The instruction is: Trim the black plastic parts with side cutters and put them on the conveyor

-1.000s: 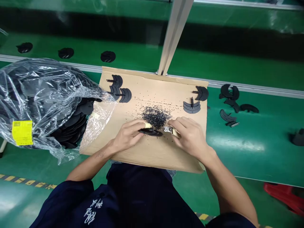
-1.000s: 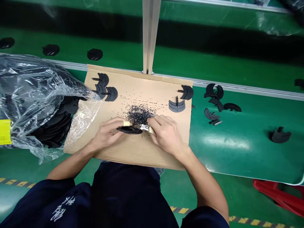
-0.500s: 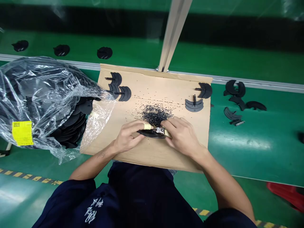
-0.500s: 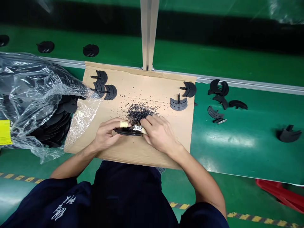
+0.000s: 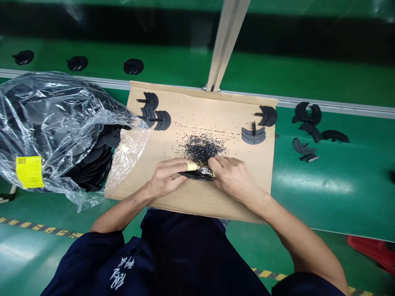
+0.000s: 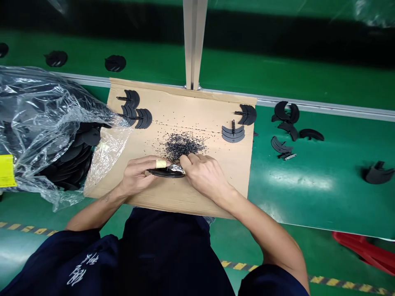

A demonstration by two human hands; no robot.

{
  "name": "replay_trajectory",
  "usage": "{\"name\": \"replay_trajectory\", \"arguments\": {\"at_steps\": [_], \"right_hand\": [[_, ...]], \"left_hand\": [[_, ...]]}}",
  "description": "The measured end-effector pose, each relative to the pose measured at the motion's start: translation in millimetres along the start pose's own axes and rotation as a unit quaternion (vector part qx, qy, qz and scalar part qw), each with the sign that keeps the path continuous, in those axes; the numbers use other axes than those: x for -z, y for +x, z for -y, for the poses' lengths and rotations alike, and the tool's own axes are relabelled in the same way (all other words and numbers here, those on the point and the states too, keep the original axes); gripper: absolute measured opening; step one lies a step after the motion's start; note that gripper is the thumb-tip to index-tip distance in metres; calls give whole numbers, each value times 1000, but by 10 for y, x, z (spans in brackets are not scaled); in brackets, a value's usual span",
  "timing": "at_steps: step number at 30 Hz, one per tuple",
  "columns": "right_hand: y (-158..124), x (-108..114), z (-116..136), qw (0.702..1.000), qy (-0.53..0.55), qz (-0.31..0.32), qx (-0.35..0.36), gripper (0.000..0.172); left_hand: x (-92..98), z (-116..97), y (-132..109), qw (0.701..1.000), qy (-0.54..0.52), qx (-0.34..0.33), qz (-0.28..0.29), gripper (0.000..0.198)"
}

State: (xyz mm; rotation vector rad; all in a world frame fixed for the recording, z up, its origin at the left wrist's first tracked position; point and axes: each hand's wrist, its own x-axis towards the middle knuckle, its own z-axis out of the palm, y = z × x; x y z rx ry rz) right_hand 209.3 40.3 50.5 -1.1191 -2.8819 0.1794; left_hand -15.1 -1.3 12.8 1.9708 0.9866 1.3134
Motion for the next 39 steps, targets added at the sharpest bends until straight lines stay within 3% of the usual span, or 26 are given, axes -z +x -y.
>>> {"name": "replay_trajectory", "arguments": {"at_steps": [5,11,16,20,23,26,30,33,35,39], "right_hand": [[2,15,-71,997,48,53,-13,26],[0,2,-174,999,-11,11,-42,25],[26,56,-139,999,-26,13,-15,21],[-63,91,-238,999,-1,20,-47,16],[-131,48,-298,993,100,-45,-50,10],[-116,-57,-251,971,185,-154,3,12],[-41,-215,-171,956,99,-260,91,21],[-30,-298,-191,945,57,-303,113,22],[-43,-335,-219,938,47,-321,123,21],[-80,-385,-273,945,49,-307,101,24]], "left_hand": [[21,50,11,1000,5,-13,13,28],[128,24,55,998,47,-21,34,35],[89,7,108,988,106,-29,105,33],[77,68,107,985,141,-26,91,30],[60,109,100,988,135,-21,72,30],[-3,131,124,991,114,-26,70,32],[-36,141,192,995,60,-8,84,27],[20,127,266,992,30,31,117,37],[62,107,349,987,40,50,150,33],[168,152,682,957,110,18,269,24]]}}
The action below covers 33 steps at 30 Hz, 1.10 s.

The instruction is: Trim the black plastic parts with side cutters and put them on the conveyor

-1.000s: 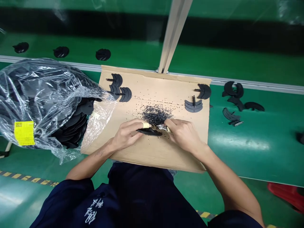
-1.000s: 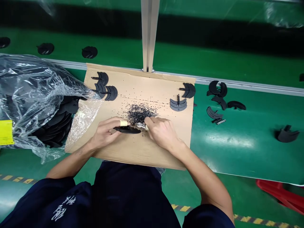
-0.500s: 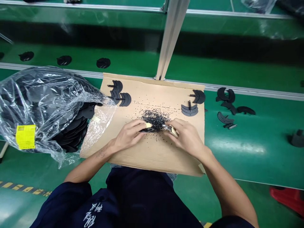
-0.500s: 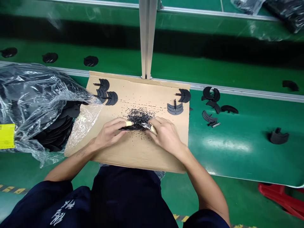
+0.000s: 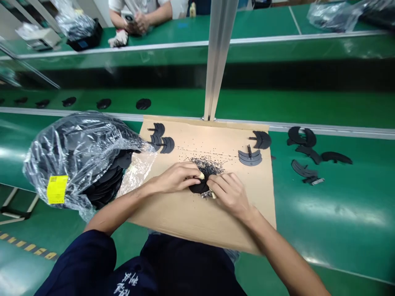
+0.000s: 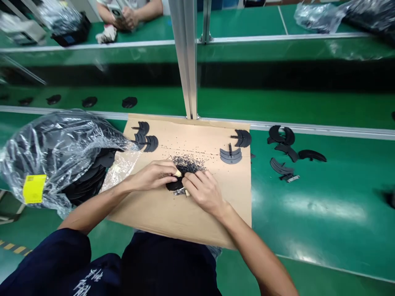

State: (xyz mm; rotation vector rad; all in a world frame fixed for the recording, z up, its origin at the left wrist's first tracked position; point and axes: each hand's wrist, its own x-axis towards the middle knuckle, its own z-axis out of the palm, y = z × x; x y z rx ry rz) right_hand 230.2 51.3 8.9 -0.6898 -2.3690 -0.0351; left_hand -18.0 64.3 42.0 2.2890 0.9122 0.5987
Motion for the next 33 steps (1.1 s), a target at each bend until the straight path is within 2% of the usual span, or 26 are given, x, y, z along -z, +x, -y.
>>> {"name": "replay_trajectory", "arguments": {"at_steps": [2,4,6,8,10,12,15,17,19,22,25,30,32,33], "right_hand": [[-40,5,-46,999,3,3,-51,25],[-87,20,-113,995,6,1,-99,29],[-132,40,-179,992,5,9,-122,33],[-168,55,-221,991,-3,17,-132,34],[-194,60,-232,990,-13,24,-135,34],[-211,57,-226,990,-22,31,-139,34],[-222,48,-223,987,-30,40,-151,32],[-219,40,-233,986,-34,39,-156,29],[-211,28,-243,987,-32,42,-155,26],[-198,-3,-251,987,-25,51,-148,25],[-187,-36,-263,991,-15,53,-124,25],[-45,-21,-226,997,-3,34,-70,31],[82,8,-122,999,6,25,-42,41],[153,21,-48,999,17,23,-22,45]], "left_hand": [[219,161,193,997,65,-22,24,23],[499,409,437,990,139,-10,4,19],[782,699,723,977,207,52,-23,14],[994,976,1016,952,264,151,-44,11],[1096,1194,1267,937,287,189,-64,15],[1106,1335,1436,927,299,212,-77,20],[1076,1420,1502,916,310,244,-79,24],[1090,1412,1418,912,314,256,-66,25],[1132,1361,1236,913,313,257,-37,24],[1161,1219,819,921,298,247,33,17],[1066,1041,362,927,282,237,76,9],[716,659,-158,938,268,222,9,16],[541,422,-299,958,225,176,-22,15],[446,289,-362,977,173,114,-48,13]]}}
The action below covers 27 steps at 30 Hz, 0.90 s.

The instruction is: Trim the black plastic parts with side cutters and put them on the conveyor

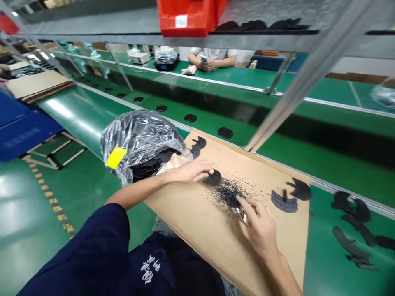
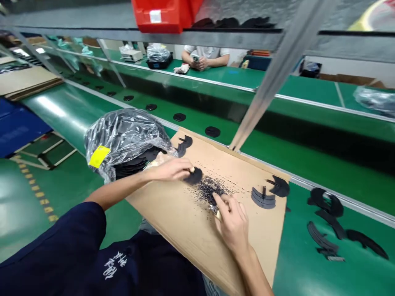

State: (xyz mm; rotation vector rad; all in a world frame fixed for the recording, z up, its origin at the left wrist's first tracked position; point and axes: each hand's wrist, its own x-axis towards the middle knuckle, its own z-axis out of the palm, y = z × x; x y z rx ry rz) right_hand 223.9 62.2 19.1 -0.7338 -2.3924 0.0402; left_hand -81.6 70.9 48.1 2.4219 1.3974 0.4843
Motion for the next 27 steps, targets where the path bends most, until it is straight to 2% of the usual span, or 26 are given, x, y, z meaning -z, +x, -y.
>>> {"name": "replay_trajectory", "arguments": {"at_steps": [1,3,6,8,10,12,14,16,18,21,23,25,27], "right_hand": [[66,9,87,1000,15,3,22,47],[178,12,266,996,56,24,66,44],[251,-18,455,986,122,59,95,37],[231,-37,496,982,164,61,70,32],[180,-34,481,979,198,54,8,24],[129,-9,445,973,215,44,-69,15],[101,25,415,967,217,33,-133,9],[99,50,404,957,224,31,-181,12],[118,54,408,941,246,42,-228,18],[161,17,434,904,295,60,-303,28],[191,-23,465,875,333,62,-346,35],[224,-66,508,850,363,60,-377,39],[262,-110,555,831,388,54,-396,41]], "left_hand": [[-41,-141,-98,997,-59,-49,-28,11],[-118,-387,-281,992,-98,-72,-40,10],[-162,-513,-542,992,-106,-60,-37,7],[-111,-388,-730,996,-72,-21,-51,6],[-7,-152,-943,994,35,81,-69,14],[109,101,-1172,951,188,237,-68,16],[200,292,-1388,899,273,337,-57,18],[249,392,-1557,881,299,361,-66,22],[263,413,-1656,888,293,335,-118,24],[233,353,-1657,899,219,271,-266,22],[161,275,-1561,900,93,246,-346,21],[36,166,-1406,899,-44,230,-371,24],[-126,28,-1226,890,-200,224,-344,28]]}}
